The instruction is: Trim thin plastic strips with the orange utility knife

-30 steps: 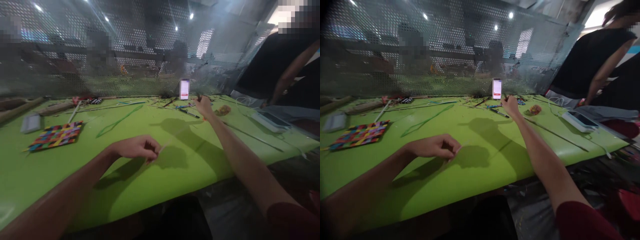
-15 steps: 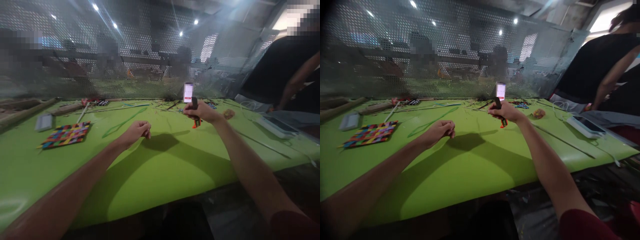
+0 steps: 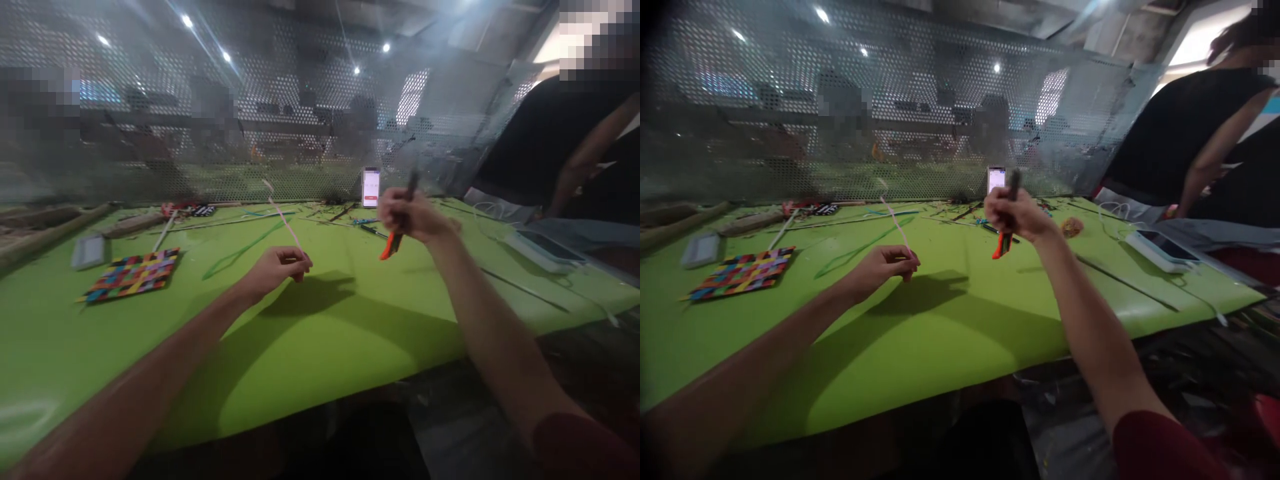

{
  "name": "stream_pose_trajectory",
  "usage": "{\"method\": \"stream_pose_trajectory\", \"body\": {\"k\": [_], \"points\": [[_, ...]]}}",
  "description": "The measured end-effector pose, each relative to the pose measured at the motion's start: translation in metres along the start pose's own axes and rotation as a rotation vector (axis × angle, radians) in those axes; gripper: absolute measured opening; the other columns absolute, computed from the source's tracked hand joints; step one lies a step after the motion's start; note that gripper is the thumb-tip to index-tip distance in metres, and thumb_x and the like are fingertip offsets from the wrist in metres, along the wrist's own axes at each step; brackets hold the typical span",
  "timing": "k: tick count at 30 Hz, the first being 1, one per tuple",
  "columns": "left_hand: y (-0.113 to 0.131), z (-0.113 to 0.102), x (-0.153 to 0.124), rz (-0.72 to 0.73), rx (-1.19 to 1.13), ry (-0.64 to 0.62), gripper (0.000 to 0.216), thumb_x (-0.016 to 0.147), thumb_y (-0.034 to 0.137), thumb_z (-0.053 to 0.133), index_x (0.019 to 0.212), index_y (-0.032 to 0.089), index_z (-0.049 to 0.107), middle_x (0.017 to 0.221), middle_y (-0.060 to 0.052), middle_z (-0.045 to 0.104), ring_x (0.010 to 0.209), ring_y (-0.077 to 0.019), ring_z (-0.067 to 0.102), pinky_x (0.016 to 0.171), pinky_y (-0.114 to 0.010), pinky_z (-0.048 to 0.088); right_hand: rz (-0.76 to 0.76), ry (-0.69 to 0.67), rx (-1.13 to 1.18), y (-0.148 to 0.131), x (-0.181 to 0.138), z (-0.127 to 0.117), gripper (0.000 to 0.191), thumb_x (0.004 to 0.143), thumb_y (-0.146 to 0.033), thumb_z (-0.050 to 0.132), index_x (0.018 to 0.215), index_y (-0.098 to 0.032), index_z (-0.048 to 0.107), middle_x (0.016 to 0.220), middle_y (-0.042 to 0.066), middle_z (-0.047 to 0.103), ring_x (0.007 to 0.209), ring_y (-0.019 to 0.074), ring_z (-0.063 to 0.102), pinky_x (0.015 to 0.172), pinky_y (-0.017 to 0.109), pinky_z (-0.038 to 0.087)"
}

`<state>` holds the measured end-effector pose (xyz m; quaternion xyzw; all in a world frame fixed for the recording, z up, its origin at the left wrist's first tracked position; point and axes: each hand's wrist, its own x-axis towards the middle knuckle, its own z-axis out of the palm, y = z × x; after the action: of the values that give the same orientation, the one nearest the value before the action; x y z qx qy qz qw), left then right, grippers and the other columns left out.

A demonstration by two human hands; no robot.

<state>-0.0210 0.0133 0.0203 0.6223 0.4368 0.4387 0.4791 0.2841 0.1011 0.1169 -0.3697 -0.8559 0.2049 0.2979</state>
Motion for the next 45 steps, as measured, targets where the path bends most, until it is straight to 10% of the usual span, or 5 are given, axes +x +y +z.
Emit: {"method": "stream_pose_trajectory", "body": {"k": [6, 13, 45], "points": [[0.007, 0.006, -0.004, 0.009, -0.129, -0.063, 0.026, 0.081, 0.039, 0.078, 0.083, 0.014, 0.071, 0.070, -0.001, 0.067, 0.061, -0.0104, 0.059, 0.067, -0.027, 0.050, -0.119, -0.100, -0.130, -0.028, 0.005, 0.080, 0.045, 0.087, -0.028, 0.063, 0.054, -0.019, 0.033, 0.052, -0.008, 0.026, 0.054, 0.0066, 0.023, 0.057, 0.024, 0.019], [0.014, 0.015, -0.008, 0.044, -0.191, -0.133, 0.026, 0.084, 0.040, 0.075, 0.086, 0.015, 0.071, 0.069, 0.000, 0.065, 0.062, -0.0114, 0.059, 0.067, -0.028, 0.049, -0.407, -0.038, -0.459, -0.035, -0.014, 0.122, 0.019, 0.083, -0.015, 0.052, 0.065, -0.015, 0.057, 0.064, 0.001, 0.056, 0.058, 0.0102, 0.037, 0.058, 0.025, 0.021], [0.018, 0.032, -0.015, 0.059, -0.257, -0.044, 0.033, 0.083, 0.046, 0.076, 0.078, 0.016, 0.064, 0.061, 0.001, 0.062, 0.055, -0.0103, 0.055, 0.059, -0.025, 0.045, -0.393, 0.128, -0.579, -0.047, -0.026, 0.135, 0.016, 0.090, -0.012, 0.051, 0.079, -0.016, 0.061, 0.071, 0.005, 0.058, 0.066, 0.0154, 0.043, 0.062, 0.028, 0.023]]}}
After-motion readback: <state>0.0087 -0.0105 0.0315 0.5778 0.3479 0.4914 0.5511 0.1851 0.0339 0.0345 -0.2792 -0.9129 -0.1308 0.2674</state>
